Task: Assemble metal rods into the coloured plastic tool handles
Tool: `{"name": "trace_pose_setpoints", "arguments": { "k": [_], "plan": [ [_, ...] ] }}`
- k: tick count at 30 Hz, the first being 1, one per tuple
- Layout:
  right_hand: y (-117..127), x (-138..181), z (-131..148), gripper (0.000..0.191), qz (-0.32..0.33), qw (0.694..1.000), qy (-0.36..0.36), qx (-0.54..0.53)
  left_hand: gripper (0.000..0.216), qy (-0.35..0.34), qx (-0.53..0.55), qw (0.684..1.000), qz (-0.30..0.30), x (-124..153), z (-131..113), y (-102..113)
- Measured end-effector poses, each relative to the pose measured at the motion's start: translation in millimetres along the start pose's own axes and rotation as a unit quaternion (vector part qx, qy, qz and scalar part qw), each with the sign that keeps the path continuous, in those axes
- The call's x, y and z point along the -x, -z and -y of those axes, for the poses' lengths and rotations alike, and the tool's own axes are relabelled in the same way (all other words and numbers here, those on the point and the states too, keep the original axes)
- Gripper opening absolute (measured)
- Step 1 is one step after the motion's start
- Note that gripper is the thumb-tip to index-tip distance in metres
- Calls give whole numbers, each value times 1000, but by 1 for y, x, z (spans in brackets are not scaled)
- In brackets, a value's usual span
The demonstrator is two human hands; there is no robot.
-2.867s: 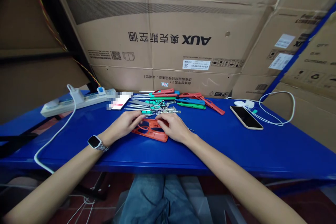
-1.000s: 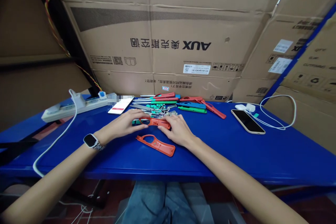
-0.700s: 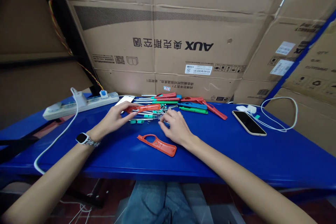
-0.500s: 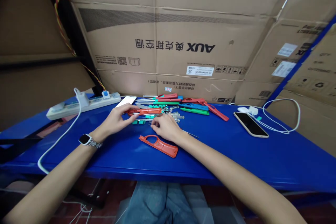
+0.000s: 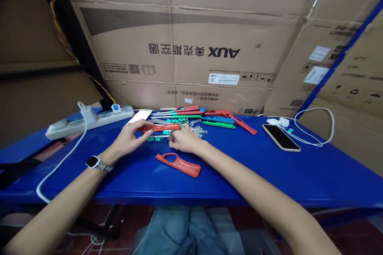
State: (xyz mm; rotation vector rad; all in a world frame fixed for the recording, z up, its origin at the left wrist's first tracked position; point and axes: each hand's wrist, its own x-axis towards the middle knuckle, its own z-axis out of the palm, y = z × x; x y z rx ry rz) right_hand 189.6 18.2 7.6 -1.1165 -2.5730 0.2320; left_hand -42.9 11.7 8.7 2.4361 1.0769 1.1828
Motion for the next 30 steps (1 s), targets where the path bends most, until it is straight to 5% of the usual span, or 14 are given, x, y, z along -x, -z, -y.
{"name": "trace_pose_setpoints", "arguments": {
  "k": [7, 12, 21, 30],
  "plan": [
    [13, 26, -43, 7, -96, 963, -136, -212, 25, -21, -1, 995, 97, 5, -10, -12],
    [12, 13, -41, 8, -72, 966, -116, -218, 23, -39, -66, 978, 194, 9, -15, -19],
    [-1, -26, -27, 9, 3, 987, -58, -149, 22, -38, -74, 977, 196, 9, -11, -17],
    [9, 18, -30, 14, -83, 983, -52, -152, 16, -18, -67, 988, 137, 8, 0, -14]
  ]
}}
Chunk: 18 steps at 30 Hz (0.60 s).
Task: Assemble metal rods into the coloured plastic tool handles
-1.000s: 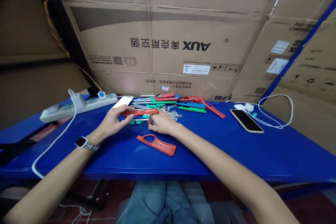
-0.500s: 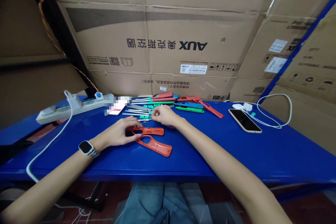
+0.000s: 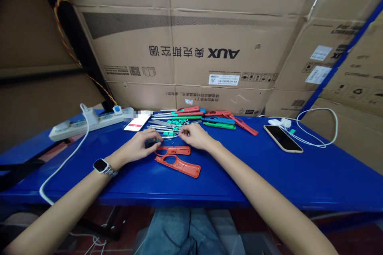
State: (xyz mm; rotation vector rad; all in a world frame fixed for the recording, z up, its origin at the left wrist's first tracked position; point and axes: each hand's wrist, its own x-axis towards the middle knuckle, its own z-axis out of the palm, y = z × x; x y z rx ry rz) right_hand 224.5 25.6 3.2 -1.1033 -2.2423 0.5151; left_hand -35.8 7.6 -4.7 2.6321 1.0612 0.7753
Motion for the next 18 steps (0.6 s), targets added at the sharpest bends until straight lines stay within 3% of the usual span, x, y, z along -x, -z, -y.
{"name": "trace_pose_setpoints", "arguments": {
  "k": [3, 8, 13, 18],
  "plan": [
    [8, 16, -7, 12, -19, 999, -25, 34, 18, 1, -18, 1000, -15, -6, 8, 2],
    [16, 29, -15, 8, -26, 996, -43, 80, 14, -7, -75, 996, 37, -34, 13, 1],
    [9, 28, -13, 11, -28, 984, -49, 167, 12, 12, -147, 986, 83, -57, 9, -6],
    [2, 26, -7, 10, -27, 977, -60, 205, 9, 23, -139, 987, 74, -60, 8, -12]
  ]
}}
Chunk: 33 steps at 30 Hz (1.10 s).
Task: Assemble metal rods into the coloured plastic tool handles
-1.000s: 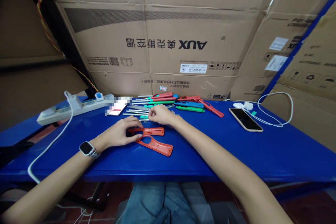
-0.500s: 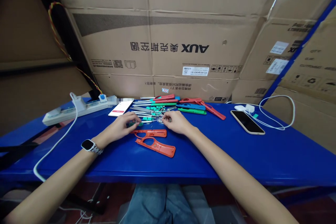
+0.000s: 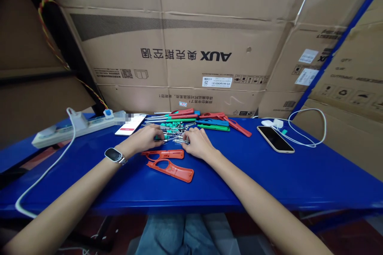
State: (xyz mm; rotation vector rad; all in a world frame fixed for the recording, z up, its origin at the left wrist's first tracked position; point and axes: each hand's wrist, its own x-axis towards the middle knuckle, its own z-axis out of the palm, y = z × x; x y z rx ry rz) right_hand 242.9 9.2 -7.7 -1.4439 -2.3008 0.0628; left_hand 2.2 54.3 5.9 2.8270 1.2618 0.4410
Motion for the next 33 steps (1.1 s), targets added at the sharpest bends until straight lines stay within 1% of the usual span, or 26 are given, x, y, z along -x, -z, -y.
{"name": "trace_pose_setpoints", "arguments": {
  "k": [3, 8, 12, 14, 16, 19, 22, 25, 28, 33],
  "plan": [
    [0, 0, 2, 9, -3, 1000, -2, 0, 6, 3, 16, 1000, -8, 2, -3, -2],
    [-2, 1, 0, 10, -15, 1000, -2, -13, 13, 0, 28, 999, -34, 6, -3, -4],
    [-1, -9, -3, 8, -50, 998, -10, -31, 18, -6, -15, 998, -66, 1, 5, 4],
    [1, -19, -4, 8, -48, 999, -11, -22, 20, 9, -66, 997, -47, -6, 9, 10],
    [2, -29, -4, 9, -31, 999, -17, -8, 23, 24, -110, 994, -8, -15, 11, 16],
    [2, -40, -4, 10, -15, 1000, -28, 0, 21, 35, -130, 991, 28, -28, 12, 20],
    [-1, -44, -6, 9, -21, 999, -37, -8, 22, 46, -141, 988, 46, -36, 12, 18],
    [-4, -42, -9, 7, -30, 998, -40, -26, 20, 50, -153, 986, 54, -40, 11, 16],
    [-8, -41, -13, 7, -45, 997, -44, -45, 15, 38, -162, 985, 53, -42, 8, 18],
    [-10, -38, -21, 7, -80, 993, -45, -74, 13, 8, -179, 984, 22, -37, 0, 25]
  ]
}}
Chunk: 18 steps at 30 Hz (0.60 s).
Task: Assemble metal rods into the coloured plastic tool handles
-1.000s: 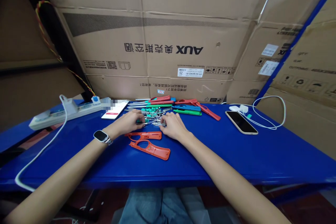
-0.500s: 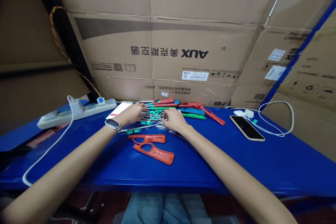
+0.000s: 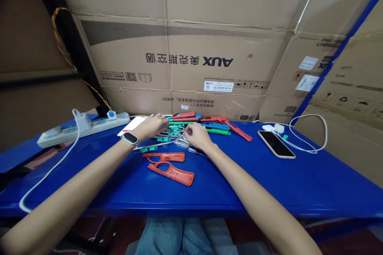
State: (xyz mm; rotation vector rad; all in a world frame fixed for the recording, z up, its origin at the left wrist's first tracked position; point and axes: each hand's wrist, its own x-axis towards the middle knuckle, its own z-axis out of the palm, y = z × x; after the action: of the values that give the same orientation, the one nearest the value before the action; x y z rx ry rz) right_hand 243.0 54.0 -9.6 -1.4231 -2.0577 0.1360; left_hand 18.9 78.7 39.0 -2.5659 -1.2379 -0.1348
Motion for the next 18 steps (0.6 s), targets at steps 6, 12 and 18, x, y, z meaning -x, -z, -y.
{"name": "trace_pose_setpoints", "arguments": {
  "k": [6, 12, 18],
  "plan": [
    [3, 5, -3, 12, -85, 992, 12, -91, 24, -31, 68, 993, -94, 12, -2, 0],
    [7, 10, 7, 16, -86, 975, 20, -205, 34, -23, 157, 974, -161, 26, -14, 3],
    [10, 19, 12, 20, -70, 958, 4, -280, 37, -57, 210, 958, -186, 39, -15, -2]
  ]
}}
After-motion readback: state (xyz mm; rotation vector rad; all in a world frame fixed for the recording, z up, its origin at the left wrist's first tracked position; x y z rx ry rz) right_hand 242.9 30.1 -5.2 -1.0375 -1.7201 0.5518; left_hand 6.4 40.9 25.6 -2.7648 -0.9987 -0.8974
